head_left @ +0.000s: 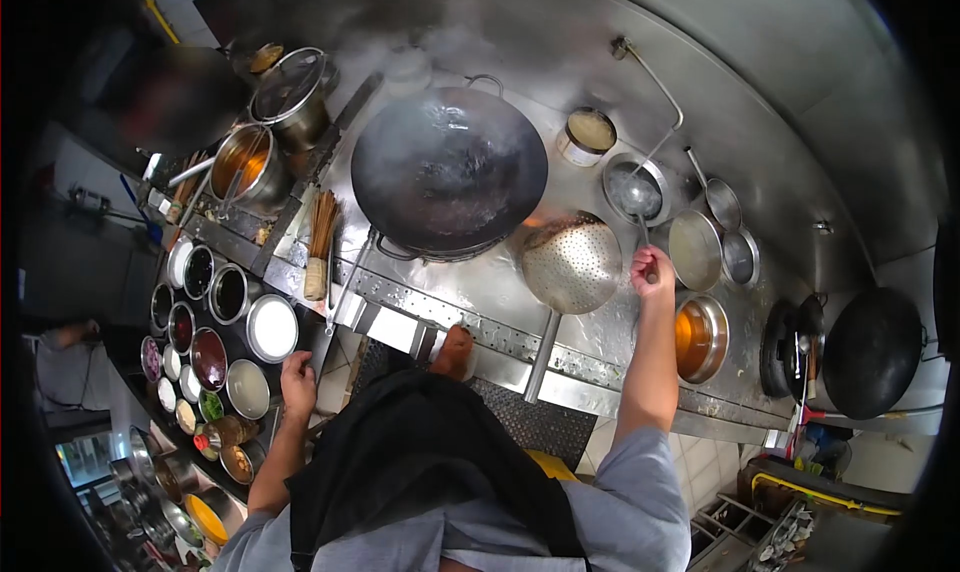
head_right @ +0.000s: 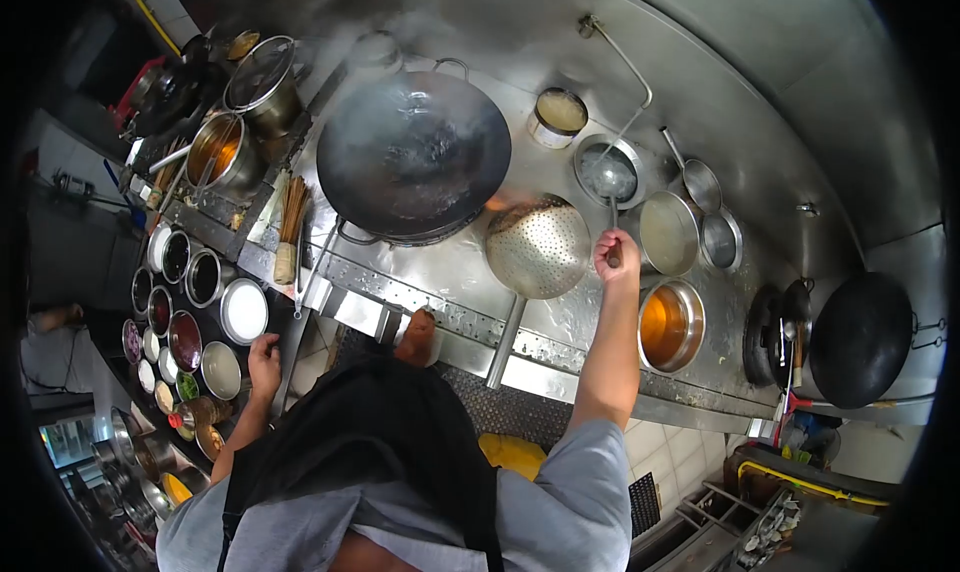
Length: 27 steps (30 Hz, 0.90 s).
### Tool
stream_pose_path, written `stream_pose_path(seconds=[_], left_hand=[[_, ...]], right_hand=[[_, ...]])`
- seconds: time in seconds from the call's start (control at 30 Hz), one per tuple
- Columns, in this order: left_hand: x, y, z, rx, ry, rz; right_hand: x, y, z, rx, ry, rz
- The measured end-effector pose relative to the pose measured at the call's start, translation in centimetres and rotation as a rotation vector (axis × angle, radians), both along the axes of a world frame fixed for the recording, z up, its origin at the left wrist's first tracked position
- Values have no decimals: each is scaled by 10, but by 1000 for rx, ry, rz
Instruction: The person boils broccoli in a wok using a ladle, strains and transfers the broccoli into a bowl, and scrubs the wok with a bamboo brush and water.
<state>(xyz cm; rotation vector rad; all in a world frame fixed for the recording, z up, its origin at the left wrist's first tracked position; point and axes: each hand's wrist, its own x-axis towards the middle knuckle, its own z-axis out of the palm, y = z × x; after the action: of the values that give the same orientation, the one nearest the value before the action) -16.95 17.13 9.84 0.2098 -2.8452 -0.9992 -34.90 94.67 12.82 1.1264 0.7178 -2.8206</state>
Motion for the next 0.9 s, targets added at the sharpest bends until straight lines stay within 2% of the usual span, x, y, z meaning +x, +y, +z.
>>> stream_pose_path(seconds=[0.07, 0.27, 0.33, 0.43, 0.53, 0.67, 0.7, 0.8, 0.9], left_hand=[[-12, 8, 3, 44, -2, -23], [-85, 6, -10, 103, 16, -182], [-123, -4, -24, 12, 52, -258], [-172, -14, -47, -217, -52, -195], [-206, -17, -66, -342, -209, -165], [-225, -21, -83, -358, -508, -82], [-228, -20, -73, -377, -594, -99], [-229, -21, -63, -325, -621, -126], [-230, -29, -62, -308, -683, -191]], right_hand=[[18, -6, 15, -155, 183, -40], [83, -99, 134, -240, 304, -77], [101, -141, 171, -255, 341, -76], [127, -206, 206, -267, 379, -76], [148, -270, 223, -375, 484, -69], [169, -335, 230, -399, 409, -48], [173, -347, 226, -346, 358, -21], [183, -380, 211, -257, 236, 71], [183, -396, 196, -40, 70, 183]])
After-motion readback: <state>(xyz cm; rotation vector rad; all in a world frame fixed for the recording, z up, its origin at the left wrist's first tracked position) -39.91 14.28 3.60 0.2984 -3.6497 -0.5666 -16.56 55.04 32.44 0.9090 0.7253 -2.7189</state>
